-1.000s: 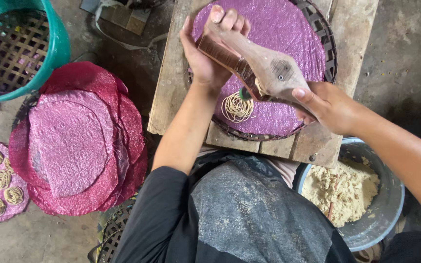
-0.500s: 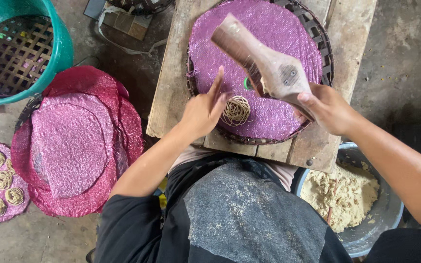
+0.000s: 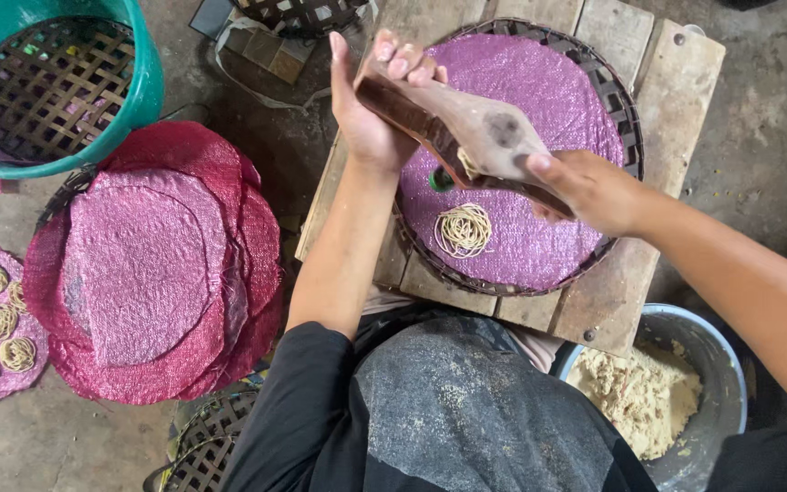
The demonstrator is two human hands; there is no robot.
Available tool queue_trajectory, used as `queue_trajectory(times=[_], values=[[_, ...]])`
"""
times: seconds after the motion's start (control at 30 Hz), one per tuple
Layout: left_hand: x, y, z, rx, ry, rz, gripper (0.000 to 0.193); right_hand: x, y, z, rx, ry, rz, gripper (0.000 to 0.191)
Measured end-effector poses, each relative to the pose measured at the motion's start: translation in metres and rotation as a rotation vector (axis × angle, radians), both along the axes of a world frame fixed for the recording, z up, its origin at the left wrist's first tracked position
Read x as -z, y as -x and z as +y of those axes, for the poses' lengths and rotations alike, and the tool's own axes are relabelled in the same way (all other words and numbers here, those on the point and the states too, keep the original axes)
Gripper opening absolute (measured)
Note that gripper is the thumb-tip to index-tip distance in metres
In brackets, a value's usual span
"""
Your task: The person uses a wooden noodle press to extrude dough into thin strands, forming circular nests on a purple mat inside a woven tray. They repeatedly load dough into the press, extrude it, and arrange the strands into neat piles. The person also moves completed trays aside and places fresh mats to continue the process.
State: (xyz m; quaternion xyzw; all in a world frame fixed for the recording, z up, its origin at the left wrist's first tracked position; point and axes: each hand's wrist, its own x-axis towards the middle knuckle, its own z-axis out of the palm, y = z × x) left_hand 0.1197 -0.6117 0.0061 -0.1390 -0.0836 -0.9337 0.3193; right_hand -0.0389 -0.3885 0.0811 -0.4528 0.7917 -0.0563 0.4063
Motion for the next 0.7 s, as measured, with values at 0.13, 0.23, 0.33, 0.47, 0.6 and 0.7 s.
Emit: queue_trajectory(times=[0.13,0.23,0.33,0.47,0.6,0.7], values=[[0.017,0.003,-0.012,-0.039,0.001,-0.005,0.050,-0.015,-0.020,-0.021,0.023,-0.045,0.006,0.078],[0.022,0.018,0.001,-0.006,-0.042,0.089,0.055,-0.033,-0.016,-0.020,-0.013,-0.119,0.013,0.080],[0.015,0.033,0.006,-0.127,-0.102,-0.048,0.051,-0.047,-0.008,-0.022,-0.027,-0.102,0.138,0.073],[0.001,0.022,-0.017,-0.149,-0.023,-0.123,0.054,-0.036,-0.020,-0.032,0.079,-0.096,0.145,0.073],[0.003,0.004,-0.015,-0.126,-0.074,-0.208,0.052,-0.027,-0.025,-0.029,0.024,-0.071,0.025,0.085],[0.008,0.018,0.001,-0.156,-0.129,-0.216,0.051,-0.029,-0.011,-0.023,0.006,-0.152,0.086,0.083]])
